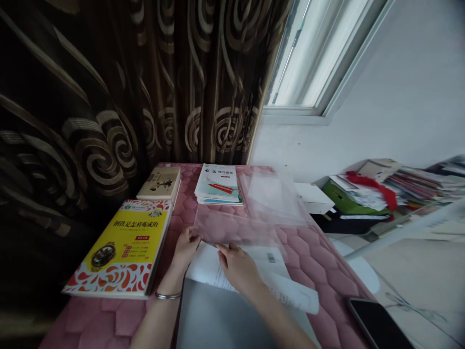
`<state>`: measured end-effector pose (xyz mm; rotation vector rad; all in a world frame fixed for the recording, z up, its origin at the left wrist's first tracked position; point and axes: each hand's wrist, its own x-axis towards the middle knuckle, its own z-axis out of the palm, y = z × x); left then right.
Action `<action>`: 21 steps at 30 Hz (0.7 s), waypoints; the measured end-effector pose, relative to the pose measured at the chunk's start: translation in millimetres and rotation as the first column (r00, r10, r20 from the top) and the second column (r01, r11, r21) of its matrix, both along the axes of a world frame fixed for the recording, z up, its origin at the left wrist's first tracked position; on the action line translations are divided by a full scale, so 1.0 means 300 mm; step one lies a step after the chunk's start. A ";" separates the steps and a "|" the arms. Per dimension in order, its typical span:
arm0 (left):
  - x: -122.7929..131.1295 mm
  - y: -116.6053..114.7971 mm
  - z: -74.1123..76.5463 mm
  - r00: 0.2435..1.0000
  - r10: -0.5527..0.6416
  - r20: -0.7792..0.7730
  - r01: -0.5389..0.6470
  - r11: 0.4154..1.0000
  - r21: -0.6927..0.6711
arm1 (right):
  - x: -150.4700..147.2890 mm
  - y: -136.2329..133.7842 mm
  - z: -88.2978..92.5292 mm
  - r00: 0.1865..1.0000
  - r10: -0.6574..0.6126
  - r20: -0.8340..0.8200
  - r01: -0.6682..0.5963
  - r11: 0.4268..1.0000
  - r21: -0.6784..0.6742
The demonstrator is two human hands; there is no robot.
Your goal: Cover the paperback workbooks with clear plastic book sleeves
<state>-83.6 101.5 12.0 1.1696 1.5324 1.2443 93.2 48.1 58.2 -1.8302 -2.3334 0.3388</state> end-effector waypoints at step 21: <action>-0.008 -0.022 0.060 0.998 -0.059 0.015 0.058 0.996 0.065 | 0.001 0.076 0.009 0.993 -0.112 -0.031 0.115 0.989 0.096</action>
